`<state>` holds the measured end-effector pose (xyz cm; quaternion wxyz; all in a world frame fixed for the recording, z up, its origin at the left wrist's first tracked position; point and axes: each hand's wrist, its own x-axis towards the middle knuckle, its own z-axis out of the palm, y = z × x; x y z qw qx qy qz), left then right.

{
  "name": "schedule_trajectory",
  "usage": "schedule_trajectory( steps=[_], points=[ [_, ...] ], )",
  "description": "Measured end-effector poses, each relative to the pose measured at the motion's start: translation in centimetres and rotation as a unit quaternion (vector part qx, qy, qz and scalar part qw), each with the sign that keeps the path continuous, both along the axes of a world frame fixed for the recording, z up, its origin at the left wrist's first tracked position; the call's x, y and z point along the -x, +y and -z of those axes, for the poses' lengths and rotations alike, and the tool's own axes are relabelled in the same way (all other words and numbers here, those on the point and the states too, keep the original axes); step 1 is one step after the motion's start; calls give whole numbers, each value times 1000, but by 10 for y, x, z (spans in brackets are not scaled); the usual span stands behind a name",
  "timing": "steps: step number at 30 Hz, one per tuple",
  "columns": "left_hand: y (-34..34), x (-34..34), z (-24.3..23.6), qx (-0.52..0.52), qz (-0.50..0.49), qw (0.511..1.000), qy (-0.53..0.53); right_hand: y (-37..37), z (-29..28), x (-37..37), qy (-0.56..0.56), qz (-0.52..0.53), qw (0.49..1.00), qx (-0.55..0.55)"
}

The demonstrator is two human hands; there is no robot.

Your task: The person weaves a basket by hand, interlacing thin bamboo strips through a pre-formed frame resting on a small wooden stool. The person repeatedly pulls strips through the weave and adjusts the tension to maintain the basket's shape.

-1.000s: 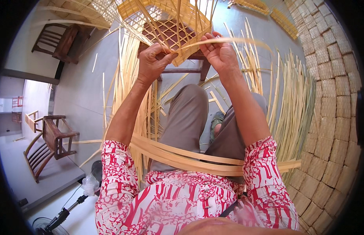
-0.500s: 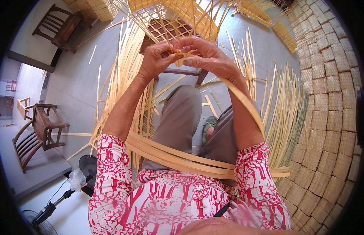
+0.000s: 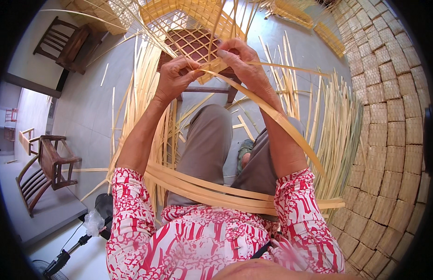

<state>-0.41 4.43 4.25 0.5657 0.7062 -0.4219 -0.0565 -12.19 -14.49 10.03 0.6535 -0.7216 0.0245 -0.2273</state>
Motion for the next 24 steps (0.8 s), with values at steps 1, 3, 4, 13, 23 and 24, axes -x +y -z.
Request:
schedule_trajectory(
  steps=[1, 3, 4, 13, 23, 24],
  points=[
    [-1, 0, 0, 4, -5, 1000, -10, -3, 1, 1, 6, 31, 999, 12],
    [-5, 6, -1, 23, -16, 1000, -9, -4, 11, 4, -6, 115, 986, -122],
    [-8, 7, -2, 38, -25, 999, -3, -12, 14, 0, -39, 165, 981, -91],
    [-14, 7, 12, 69, -98, 992, -45, -41, 2, -16, 14, 100, 993, -68],
    [-17, 16, 3, 73, -95, 992, -43, -66, 23, -13, -69, 207, 864, -455],
    [-18, 16, 2, 82, -87, 993, -20, -72, 28, -11, -91, 189, 812, -545]
  ],
)
